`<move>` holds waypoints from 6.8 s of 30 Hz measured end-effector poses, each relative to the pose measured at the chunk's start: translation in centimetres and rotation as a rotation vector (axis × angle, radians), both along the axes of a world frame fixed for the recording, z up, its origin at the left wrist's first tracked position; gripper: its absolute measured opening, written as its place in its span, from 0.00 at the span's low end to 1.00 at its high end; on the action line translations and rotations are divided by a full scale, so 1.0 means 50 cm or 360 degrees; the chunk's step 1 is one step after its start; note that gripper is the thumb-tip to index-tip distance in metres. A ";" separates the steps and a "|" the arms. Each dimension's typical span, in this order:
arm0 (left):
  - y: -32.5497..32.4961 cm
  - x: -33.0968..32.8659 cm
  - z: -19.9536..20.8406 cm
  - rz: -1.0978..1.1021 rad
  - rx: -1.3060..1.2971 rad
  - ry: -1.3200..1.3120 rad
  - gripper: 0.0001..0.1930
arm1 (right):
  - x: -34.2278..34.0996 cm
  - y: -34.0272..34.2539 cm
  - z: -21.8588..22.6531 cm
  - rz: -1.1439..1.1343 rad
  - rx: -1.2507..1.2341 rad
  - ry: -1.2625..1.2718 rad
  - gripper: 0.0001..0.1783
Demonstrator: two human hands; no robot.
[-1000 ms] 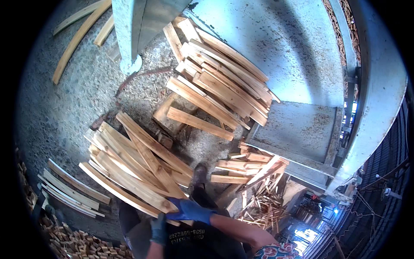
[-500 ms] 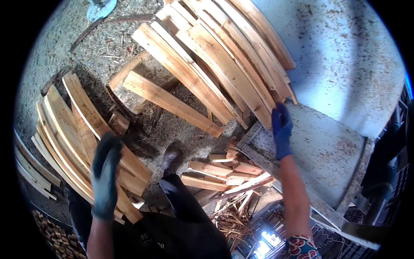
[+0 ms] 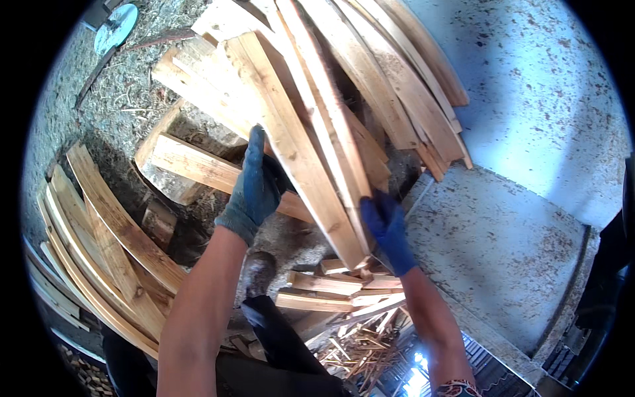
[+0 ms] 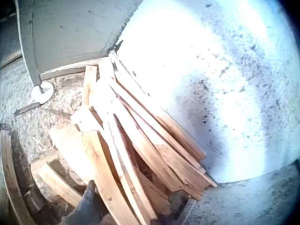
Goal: The person picks up small wooden planks from a pile on the floor and stacks them onto a metal rack. The person wears blue gloves and repeatedly gathers handfuls of planks, aligns them, and places them on the rack in a warehouse setting.
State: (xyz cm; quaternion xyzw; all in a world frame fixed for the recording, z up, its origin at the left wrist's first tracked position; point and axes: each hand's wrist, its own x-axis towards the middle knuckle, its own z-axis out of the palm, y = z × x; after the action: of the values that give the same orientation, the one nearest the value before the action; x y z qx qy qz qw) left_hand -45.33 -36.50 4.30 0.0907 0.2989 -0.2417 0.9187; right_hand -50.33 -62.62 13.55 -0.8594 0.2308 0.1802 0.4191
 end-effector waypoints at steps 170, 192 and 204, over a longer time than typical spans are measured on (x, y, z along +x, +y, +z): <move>0.658 -0.611 0.248 -0.0445 0.2334 0.0821 0.51 | 0.210 0.632 -0.086 0.0776 -0.1409 0.0016 0.60; 0.654 -0.352 0.420 -0.0498 0.2861 -0.0184 0.40 | 0.013 0.565 -0.052 0.0173 -0.0109 0.0011 0.51; 0.596 0.162 0.066 -0.2022 0.3327 -0.0873 0.47 | -0.093 0.653 -0.059 0.0797 -0.0715 -0.0208 0.60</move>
State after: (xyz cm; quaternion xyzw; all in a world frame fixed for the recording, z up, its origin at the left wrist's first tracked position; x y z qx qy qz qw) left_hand -37.22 -6.69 7.61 0.9503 0.0501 -0.2620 0.1606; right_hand -54.99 -29.99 10.58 -0.9700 0.0193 0.1667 0.1760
